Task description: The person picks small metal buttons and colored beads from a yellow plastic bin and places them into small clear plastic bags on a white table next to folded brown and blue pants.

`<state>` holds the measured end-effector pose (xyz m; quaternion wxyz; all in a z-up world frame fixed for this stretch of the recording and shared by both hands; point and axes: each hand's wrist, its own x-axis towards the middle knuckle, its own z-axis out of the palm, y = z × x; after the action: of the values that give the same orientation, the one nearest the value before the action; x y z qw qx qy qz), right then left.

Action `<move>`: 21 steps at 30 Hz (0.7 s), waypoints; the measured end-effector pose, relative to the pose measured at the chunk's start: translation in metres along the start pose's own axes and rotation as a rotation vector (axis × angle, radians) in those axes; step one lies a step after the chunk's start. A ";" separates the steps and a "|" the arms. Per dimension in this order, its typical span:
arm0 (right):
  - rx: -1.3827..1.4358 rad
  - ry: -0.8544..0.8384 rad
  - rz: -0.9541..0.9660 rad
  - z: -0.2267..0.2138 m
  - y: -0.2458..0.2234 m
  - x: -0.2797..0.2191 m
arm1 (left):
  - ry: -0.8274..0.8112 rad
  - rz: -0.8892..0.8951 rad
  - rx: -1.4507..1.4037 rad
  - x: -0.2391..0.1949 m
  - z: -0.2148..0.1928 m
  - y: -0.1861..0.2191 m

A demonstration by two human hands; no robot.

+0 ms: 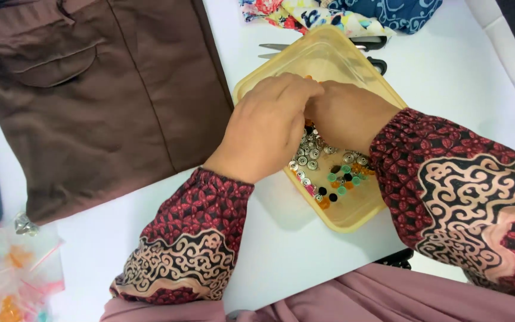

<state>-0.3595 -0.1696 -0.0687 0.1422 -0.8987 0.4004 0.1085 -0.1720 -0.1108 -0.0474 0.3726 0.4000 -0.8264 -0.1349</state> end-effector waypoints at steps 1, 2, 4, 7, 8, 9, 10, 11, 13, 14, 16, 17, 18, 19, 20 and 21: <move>-0.004 -0.011 0.003 0.002 0.003 0.001 | 0.004 -0.004 -0.010 0.002 0.000 -0.001; 0.025 0.028 -0.001 0.004 0.006 0.001 | 0.009 0.017 -0.021 0.003 0.000 -0.001; 0.059 0.043 -0.012 0.003 -0.002 -0.003 | 0.013 0.014 -0.041 -0.002 0.001 0.003; 0.133 -0.078 0.164 -0.015 -0.016 -0.002 | -0.018 -0.016 -0.024 0.002 -0.001 0.005; 0.132 -0.079 0.167 -0.015 -0.016 -0.004 | -0.026 -0.016 0.010 0.002 -0.001 0.005; 0.134 -0.086 0.168 -0.014 -0.017 -0.006 | -0.037 -0.021 0.042 0.002 0.000 0.006; 0.135 -0.095 0.167 -0.013 -0.018 -0.006 | -0.038 -0.028 0.037 -0.001 0.001 0.007; 0.133 -0.088 0.173 -0.015 -0.018 -0.005 | -0.026 -0.025 0.047 0.000 0.002 0.007; 0.133 -0.084 0.180 -0.016 -0.017 -0.005 | -0.015 -0.022 0.054 0.001 0.002 0.006; 0.135 -0.084 0.184 -0.016 -0.017 -0.006 | -0.014 -0.008 0.042 0.000 0.003 0.006; 0.136 -0.081 0.185 -0.016 -0.017 -0.005 | -0.010 0.008 0.034 0.000 0.003 0.005; 0.138 -0.075 0.187 -0.016 -0.017 -0.005 | -0.005 0.012 0.024 0.000 0.002 0.005; 0.140 -0.070 0.188 -0.017 -0.017 -0.004 | -0.001 0.016 0.014 0.000 0.002 0.006; 0.143 -0.069 0.190 -0.017 -0.018 -0.004 | -0.004 0.018 0.014 -0.001 0.002 0.005; 0.147 -0.064 0.193 -0.017 -0.018 -0.004 | -0.001 0.017 0.005 -0.002 0.002 0.005; 0.151 -0.058 0.197 -0.018 -0.018 -0.004 | 0.001 0.017 -0.005 -0.002 0.002 0.004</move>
<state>-0.3475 -0.1616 -0.0479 0.2094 -0.8382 0.4897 0.1174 -0.1752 -0.1069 -0.0473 0.3751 0.3921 -0.8293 -0.1334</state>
